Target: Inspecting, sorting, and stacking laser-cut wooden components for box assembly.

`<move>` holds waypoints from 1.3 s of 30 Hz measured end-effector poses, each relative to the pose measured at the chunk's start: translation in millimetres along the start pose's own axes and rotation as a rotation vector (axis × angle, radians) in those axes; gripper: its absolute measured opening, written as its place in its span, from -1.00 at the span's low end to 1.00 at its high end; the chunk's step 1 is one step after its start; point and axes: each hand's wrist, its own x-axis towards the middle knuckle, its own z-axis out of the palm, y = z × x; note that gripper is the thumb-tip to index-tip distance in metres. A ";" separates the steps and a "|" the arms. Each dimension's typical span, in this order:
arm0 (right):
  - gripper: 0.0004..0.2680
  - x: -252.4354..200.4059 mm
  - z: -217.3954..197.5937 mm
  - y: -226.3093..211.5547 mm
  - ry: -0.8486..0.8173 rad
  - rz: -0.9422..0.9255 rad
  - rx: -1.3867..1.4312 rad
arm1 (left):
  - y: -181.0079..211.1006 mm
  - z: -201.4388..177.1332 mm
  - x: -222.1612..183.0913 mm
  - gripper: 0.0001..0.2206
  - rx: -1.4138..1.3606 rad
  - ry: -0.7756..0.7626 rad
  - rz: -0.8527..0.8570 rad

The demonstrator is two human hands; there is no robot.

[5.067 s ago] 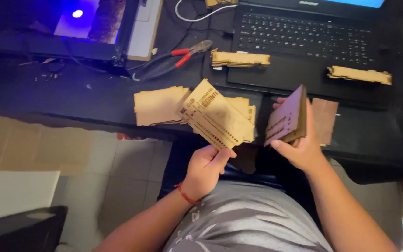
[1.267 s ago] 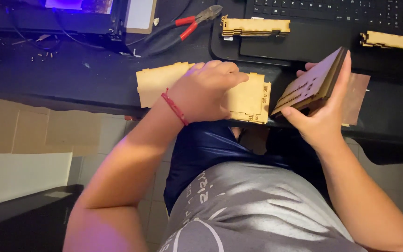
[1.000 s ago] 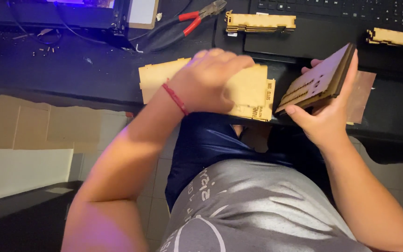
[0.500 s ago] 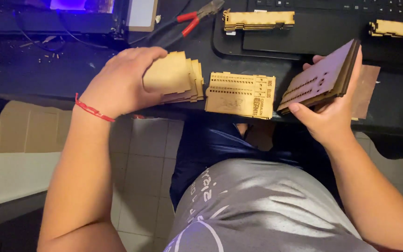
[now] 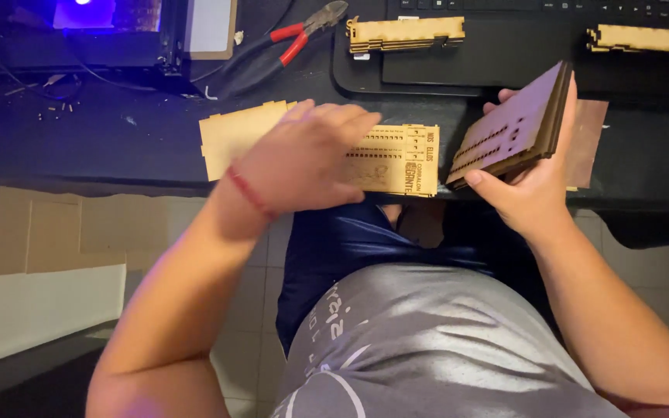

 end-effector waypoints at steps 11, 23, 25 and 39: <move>-0.43 -2.6 -6.7 1.6 0.008 0.103 0.116 | 14.2 3.5 8.2 -0.28 0.113 0.057 -0.078; -0.21 -5.9 -5.3 9.7 0.101 0.153 0.200 | 55.5 0.4 26.5 -0.03 -0.400 0.494 -0.574; -0.15 -7.9 -9.0 30.1 0.098 0.095 0.184 | 57.2 -1.5 34.8 -0.15 -0.573 0.496 -0.688; -0.09 -3.5 -7.7 31.4 0.108 0.073 0.121 | 73.0 13.2 35.0 -0.71 -1.106 0.717 -0.603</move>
